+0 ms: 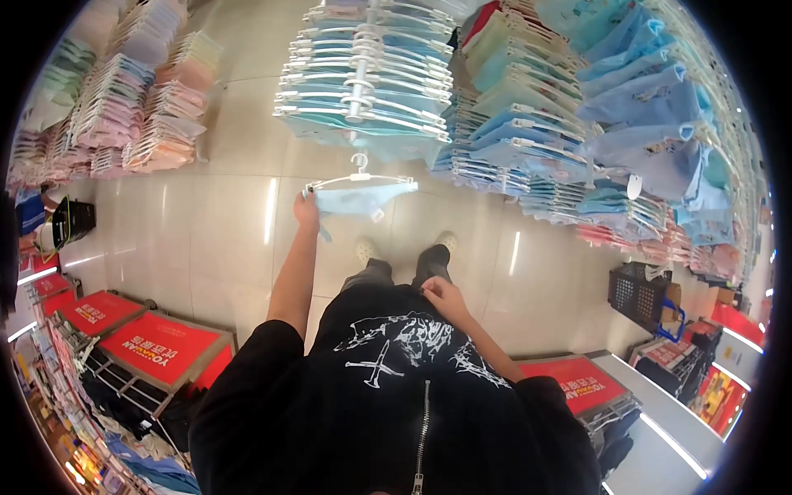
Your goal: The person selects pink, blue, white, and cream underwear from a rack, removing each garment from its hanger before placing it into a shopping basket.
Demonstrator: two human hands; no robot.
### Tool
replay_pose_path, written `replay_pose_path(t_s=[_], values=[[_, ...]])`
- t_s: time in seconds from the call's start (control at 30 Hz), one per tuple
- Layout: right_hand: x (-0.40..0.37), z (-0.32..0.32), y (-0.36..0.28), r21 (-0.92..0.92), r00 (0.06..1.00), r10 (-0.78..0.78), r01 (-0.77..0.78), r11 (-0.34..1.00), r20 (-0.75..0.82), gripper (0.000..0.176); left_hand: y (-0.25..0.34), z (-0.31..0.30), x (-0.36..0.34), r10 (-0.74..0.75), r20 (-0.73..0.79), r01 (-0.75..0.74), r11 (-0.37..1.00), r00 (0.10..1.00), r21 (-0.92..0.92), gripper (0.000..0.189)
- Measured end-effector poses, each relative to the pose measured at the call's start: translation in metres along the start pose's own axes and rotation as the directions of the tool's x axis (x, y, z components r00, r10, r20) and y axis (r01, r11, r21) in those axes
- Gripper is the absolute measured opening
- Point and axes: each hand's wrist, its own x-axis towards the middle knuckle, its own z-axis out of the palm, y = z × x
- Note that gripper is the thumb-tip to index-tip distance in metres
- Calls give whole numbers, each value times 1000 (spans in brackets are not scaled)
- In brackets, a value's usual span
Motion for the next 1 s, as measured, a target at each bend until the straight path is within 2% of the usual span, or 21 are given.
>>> replay_pose_path(t_s=[0.2,0.3,0.4,0.5,0.6,0.7,0.73,0.77,0.87,0.97,1.0], values=[[-5,-3,5,141,999,-8,13,990,-36,6,-48,12,19,80,23,-82,990,997,114,20],[-7,-4,8,116,999,-12,15,993,-29,6,-61,13,28,40,33,-42,998,999,56,26],[-6,-4,8,51,1000,2,-2,999,9,6,-68,13,25,22,-68,-16,995,997,94,35],[-2,-1,4,64,999,34,-36,997,32,6,-71,6,18,-33,-27,36,990,999,140,42],[5,0,4,55,997,32,-36,998,72,6,-66,-2,2,-155,218,160,987,964,-3,47],[12,-1,3,89,995,10,-19,996,96,7,-62,14,-8,40,338,-91,986,940,137,46],[15,-1,7,103,996,15,-24,994,91,7,-45,18,-14,184,396,-265,951,899,161,49],[18,-1,11,118,996,21,-31,992,84,7,-23,21,-23,316,460,-432,885,830,172,52],[15,-3,21,159,996,67,-75,984,53,8,11,55,-33,473,534,-682,663,701,308,61],[7,-8,29,184,996,89,-90,979,12,8,54,71,-40,268,626,-652,541,732,531,70],[3,-9,33,188,996,94,-92,978,-2,8,55,78,-40,245,621,-640,527,745,560,71]])
